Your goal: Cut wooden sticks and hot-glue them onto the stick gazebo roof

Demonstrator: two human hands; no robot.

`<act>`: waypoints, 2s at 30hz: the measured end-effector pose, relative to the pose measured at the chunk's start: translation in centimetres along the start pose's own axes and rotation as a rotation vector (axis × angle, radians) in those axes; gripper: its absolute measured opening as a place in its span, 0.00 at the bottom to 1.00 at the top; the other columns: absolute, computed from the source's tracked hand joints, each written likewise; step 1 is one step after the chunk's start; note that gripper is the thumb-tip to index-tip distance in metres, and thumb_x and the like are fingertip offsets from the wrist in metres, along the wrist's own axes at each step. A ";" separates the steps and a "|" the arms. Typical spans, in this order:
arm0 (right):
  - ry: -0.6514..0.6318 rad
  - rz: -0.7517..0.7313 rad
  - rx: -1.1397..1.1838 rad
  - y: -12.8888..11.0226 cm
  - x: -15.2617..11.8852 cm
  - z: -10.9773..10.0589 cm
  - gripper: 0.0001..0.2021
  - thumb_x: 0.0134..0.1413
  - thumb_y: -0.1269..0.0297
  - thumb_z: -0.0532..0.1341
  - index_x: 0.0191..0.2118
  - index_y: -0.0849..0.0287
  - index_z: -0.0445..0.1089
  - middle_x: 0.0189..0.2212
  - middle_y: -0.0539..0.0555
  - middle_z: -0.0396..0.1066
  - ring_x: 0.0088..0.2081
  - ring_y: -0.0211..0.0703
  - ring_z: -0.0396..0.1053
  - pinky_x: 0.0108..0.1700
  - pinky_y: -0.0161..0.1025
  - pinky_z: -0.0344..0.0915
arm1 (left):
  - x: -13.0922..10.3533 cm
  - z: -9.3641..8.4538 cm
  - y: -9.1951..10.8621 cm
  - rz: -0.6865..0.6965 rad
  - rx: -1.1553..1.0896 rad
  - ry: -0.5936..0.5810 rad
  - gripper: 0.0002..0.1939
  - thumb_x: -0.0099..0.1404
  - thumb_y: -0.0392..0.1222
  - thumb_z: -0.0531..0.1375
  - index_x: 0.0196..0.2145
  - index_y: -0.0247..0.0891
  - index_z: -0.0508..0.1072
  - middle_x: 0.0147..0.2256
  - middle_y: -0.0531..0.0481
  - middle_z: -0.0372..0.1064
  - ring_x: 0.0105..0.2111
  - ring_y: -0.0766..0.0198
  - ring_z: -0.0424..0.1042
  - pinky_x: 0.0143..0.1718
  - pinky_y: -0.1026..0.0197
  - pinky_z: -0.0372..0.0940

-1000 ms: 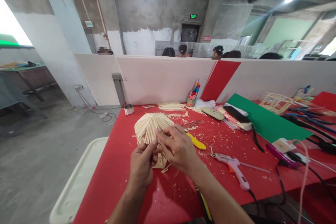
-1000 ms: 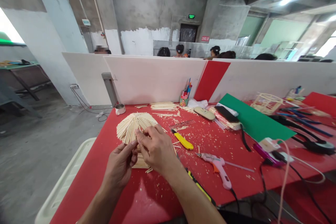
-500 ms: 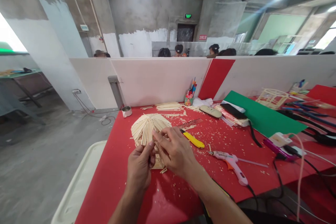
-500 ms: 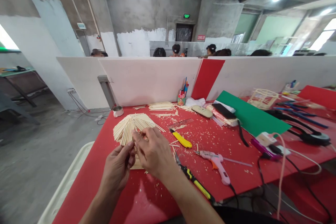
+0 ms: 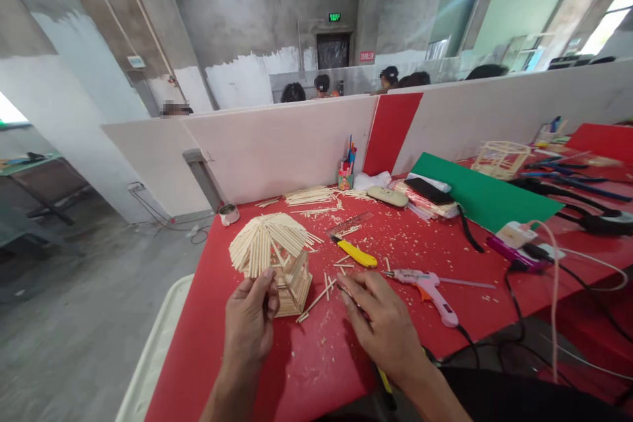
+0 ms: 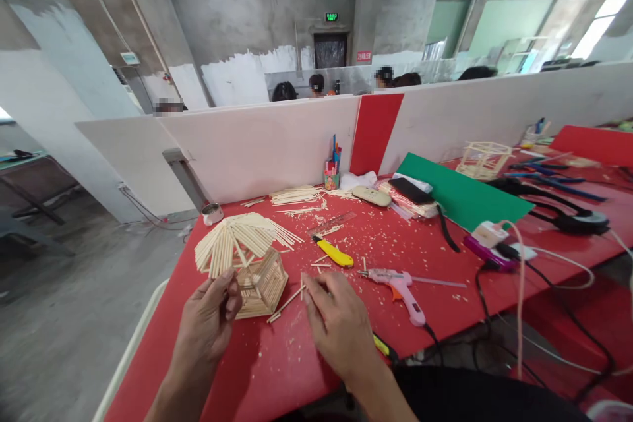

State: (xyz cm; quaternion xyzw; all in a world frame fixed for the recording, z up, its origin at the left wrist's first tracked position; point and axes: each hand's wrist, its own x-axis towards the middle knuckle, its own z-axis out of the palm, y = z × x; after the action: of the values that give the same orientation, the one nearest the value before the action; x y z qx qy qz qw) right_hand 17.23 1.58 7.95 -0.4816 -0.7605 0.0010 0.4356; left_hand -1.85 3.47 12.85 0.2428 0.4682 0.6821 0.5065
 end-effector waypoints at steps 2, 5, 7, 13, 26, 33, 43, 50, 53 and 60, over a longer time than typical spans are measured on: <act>0.012 0.017 0.000 0.7 -0.7 -0.2 0.16 0.60 0.68 0.53 0.52 0.56 0.67 0.36 0.57 0.68 0.38 0.44 0.67 0.39 0.42 0.68 | -0.1 0.0 -0.1 -0.036 -0.007 -0.020 0.16 0.39 0.43 0.72 0.19 0.32 0.69 0.15 0.56 0.63 0.12 0.77 0.55 0.12 0.72 0.49; 0.014 0.043 0.019 1.3 -1.4 -0.5 0.15 0.60 0.67 0.54 0.50 0.57 0.69 0.35 0.57 0.68 0.37 0.44 0.67 0.38 0.42 0.68 | -0.5 -0.4 -0.2 -0.098 -0.014 -0.073 0.17 0.42 0.43 0.71 0.17 0.34 0.66 0.15 0.57 0.62 0.12 0.78 0.53 0.13 0.72 0.48; -0.001 0.073 0.073 1.3 -1.7 -0.7 0.15 0.60 0.67 0.53 0.50 0.57 0.69 0.34 0.56 0.68 0.37 0.44 0.67 0.38 0.43 0.68 | -0.9 -0.7 -0.5 -0.134 -0.011 -0.116 0.18 0.44 0.44 0.70 0.17 0.34 0.65 0.15 0.58 0.60 0.12 0.78 0.52 0.13 0.72 0.48; -0.119 0.275 0.554 -0.9 -0.9 -1.9 0.13 0.60 0.62 0.54 0.47 0.54 0.72 0.32 0.52 0.69 0.33 0.38 0.68 0.35 0.35 0.66 | -3.8 -1.2 -2.4 -0.248 0.048 -0.255 0.19 0.48 0.47 0.69 0.17 0.33 0.65 0.15 0.57 0.59 0.12 0.78 0.51 0.14 0.72 0.46; -0.240 0.507 0.863 -1.1 -1.5 -2.4 0.18 0.58 0.57 0.56 0.22 0.59 0.72 0.23 0.48 0.62 0.28 0.34 0.63 0.32 0.32 0.61 | -5.9 0.2 -7.1 -0.265 0.295 -0.530 0.12 0.51 0.46 0.68 0.24 0.33 0.75 0.19 0.52 0.68 0.18 0.71 0.63 0.19 0.69 0.59; -0.222 0.450 0.165 1.4 -5.2 -2.2 0.15 0.62 0.58 0.51 0.46 0.56 0.71 0.35 0.54 0.68 0.40 0.43 0.66 0.42 0.38 0.61 | -6.2 1.0 -7.9 -0.295 0.256 -0.352 0.16 0.47 0.48 0.70 0.27 0.33 0.76 0.18 0.55 0.66 0.15 0.75 0.60 0.15 0.72 0.55; -0.525 0.374 -0.421 6.4 4.4 1.2 0.13 0.62 0.65 0.52 0.48 0.61 0.68 0.44 0.59 0.68 0.50 0.47 0.63 0.50 0.44 0.61 | -6.3 1.5 -7.8 -0.268 0.239 -0.354 0.15 0.51 0.48 0.68 0.27 0.33 0.74 0.19 0.55 0.65 0.17 0.75 0.61 0.15 0.74 0.54; -0.723 0.408 -0.470 9.2 10.1 5.5 0.17 0.59 0.59 0.58 0.51 0.60 0.64 0.48 0.56 0.65 0.45 0.44 0.67 0.45 0.48 0.67 | -6.1 1.0 -6.9 -0.216 0.205 -0.294 0.15 0.52 0.49 0.67 0.30 0.33 0.74 0.19 0.56 0.65 0.14 0.77 0.59 0.13 0.73 0.53; -0.670 0.385 -0.444 8.6 9.5 3.6 0.16 0.61 0.59 0.56 0.52 0.61 0.63 0.48 0.58 0.66 0.44 0.45 0.68 0.45 0.47 0.67 | -5.8 0.8 -6.9 -0.190 0.198 -0.259 0.16 0.51 0.49 0.68 0.30 0.34 0.74 0.19 0.56 0.65 0.14 0.77 0.59 0.13 0.73 0.54; -0.364 0.201 -0.139 3.6 -0.2 -3.3 0.20 0.66 0.58 0.42 0.58 0.56 0.58 0.47 0.57 0.70 0.47 0.42 0.68 0.47 0.38 0.64 | -4.9 1.0 -8.1 -0.189 0.183 -0.295 0.13 0.53 0.47 0.66 0.29 0.35 0.73 0.20 0.56 0.66 0.14 0.76 0.60 0.14 0.73 0.55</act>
State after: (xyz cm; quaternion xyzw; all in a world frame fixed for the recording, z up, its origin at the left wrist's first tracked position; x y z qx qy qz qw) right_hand 22.09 2.01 8.36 -0.5758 -0.7729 0.0787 0.2547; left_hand 4.53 -0.22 6.89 0.3401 0.4695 0.5434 0.6071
